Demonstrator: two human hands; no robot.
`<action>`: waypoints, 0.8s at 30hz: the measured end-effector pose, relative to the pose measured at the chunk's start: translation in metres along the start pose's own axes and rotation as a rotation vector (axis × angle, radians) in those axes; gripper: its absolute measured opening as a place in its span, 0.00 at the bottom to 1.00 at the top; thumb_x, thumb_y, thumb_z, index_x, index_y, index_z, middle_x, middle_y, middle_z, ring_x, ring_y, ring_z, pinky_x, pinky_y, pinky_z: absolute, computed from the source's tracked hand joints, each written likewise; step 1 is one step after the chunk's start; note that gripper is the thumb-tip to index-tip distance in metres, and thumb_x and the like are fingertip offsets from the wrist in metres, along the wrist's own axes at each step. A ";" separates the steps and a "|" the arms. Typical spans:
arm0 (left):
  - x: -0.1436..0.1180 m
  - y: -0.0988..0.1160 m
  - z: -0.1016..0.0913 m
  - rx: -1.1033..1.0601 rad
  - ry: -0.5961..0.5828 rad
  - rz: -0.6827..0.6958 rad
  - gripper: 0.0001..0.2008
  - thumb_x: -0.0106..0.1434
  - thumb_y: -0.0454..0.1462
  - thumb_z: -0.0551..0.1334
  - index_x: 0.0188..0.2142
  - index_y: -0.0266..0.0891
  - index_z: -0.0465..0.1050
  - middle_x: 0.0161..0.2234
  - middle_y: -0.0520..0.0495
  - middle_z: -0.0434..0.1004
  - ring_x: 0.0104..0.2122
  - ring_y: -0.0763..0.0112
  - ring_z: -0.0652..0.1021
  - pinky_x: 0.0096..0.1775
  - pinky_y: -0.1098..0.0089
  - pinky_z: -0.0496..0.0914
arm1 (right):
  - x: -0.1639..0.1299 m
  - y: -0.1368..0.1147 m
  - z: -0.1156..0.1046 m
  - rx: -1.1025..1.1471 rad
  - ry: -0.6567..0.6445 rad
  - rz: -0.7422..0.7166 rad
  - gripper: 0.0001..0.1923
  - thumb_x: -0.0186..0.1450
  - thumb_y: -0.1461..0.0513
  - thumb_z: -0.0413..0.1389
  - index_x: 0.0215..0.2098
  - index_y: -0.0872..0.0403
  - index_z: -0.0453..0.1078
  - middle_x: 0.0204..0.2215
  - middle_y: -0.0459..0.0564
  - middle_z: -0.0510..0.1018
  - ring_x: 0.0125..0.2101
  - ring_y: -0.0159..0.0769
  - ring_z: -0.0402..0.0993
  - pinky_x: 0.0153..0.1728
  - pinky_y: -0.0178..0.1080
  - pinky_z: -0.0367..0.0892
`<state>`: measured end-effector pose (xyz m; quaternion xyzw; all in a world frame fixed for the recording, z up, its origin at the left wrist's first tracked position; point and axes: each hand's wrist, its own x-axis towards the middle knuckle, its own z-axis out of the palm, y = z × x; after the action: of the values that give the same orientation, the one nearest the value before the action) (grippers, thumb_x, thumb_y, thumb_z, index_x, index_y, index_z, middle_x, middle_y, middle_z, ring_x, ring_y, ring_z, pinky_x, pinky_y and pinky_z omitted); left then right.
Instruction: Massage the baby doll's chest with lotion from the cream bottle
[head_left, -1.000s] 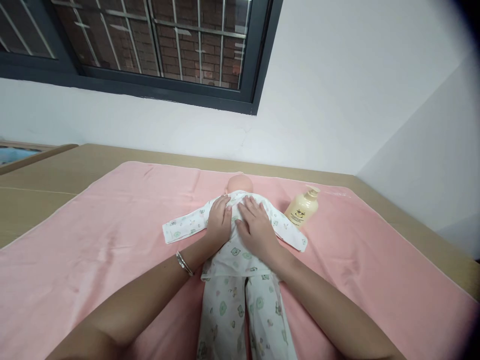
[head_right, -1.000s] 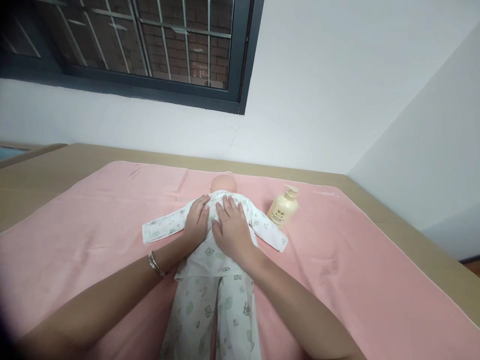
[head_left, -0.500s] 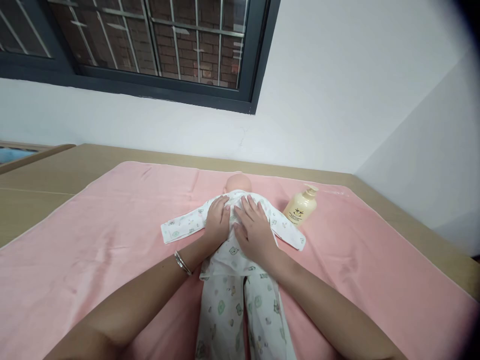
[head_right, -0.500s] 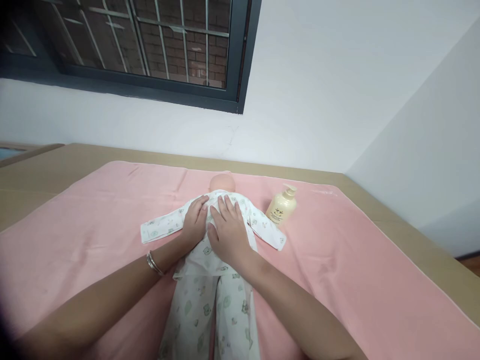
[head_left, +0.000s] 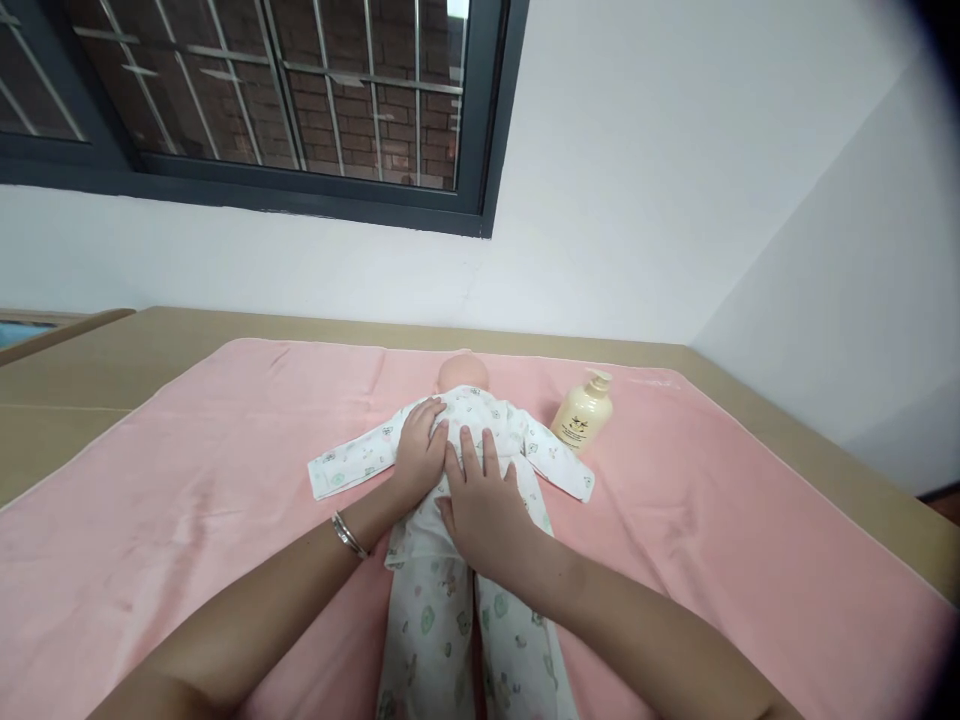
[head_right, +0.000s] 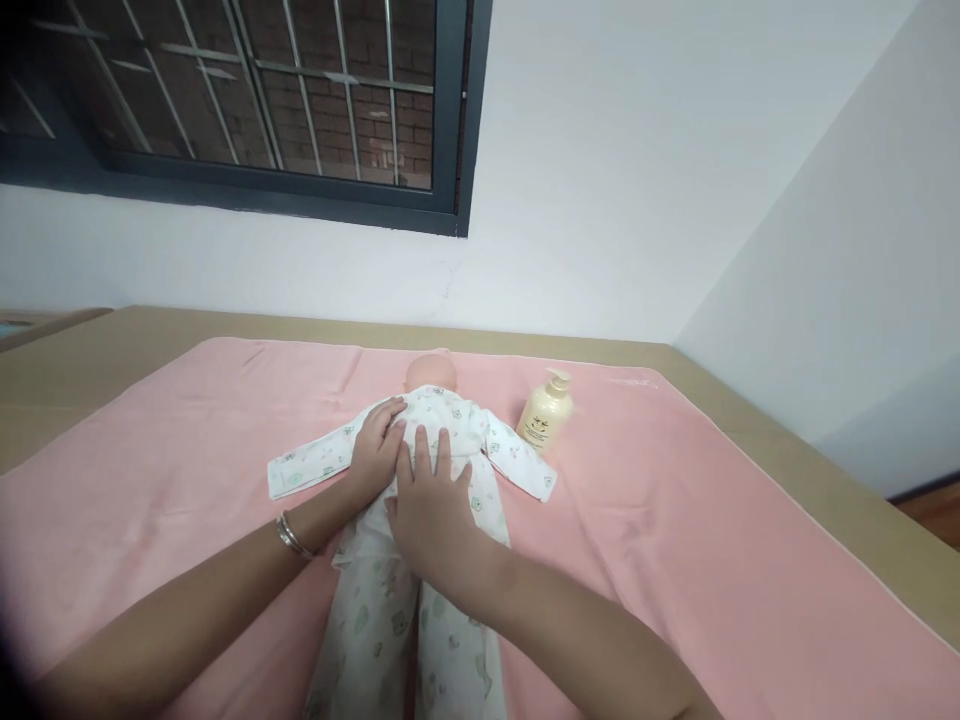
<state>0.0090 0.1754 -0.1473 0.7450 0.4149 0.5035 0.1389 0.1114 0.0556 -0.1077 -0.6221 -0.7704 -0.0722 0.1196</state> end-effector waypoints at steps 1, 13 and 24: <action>0.000 0.001 -0.001 0.018 -0.012 0.007 0.15 0.66 0.38 0.50 0.48 0.39 0.69 0.52 0.42 0.71 0.55 0.61 0.69 0.58 0.54 0.63 | -0.002 0.000 -0.004 -0.009 -0.027 -0.008 0.34 0.65 0.56 0.50 0.66 0.59 0.49 0.66 0.61 0.42 0.64 0.66 0.38 0.48 0.69 0.61; -0.044 0.060 -0.015 0.247 -0.449 0.234 0.24 0.65 0.38 0.51 0.61 0.39 0.58 0.65 0.41 0.52 0.66 0.51 0.48 0.62 0.41 0.45 | -0.025 0.103 -0.124 0.341 -0.240 -0.175 0.30 0.68 0.53 0.46 0.67 0.42 0.45 0.61 0.44 0.63 0.55 0.44 0.67 0.49 0.43 0.69; 0.082 0.152 0.077 -1.196 -0.608 -0.962 0.31 0.67 0.51 0.43 0.59 0.31 0.60 0.60 0.30 0.61 0.59 0.59 0.67 0.54 0.61 0.67 | 0.004 0.192 -0.109 0.203 -0.111 0.350 0.34 0.68 0.48 0.44 0.67 0.54 0.46 0.66 0.54 0.47 0.65 0.52 0.42 0.57 0.56 0.57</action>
<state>0.1609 0.1595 -0.0354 0.3898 0.2950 0.3012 0.8187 0.3084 0.0724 -0.0091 -0.7343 -0.6592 0.0621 0.1499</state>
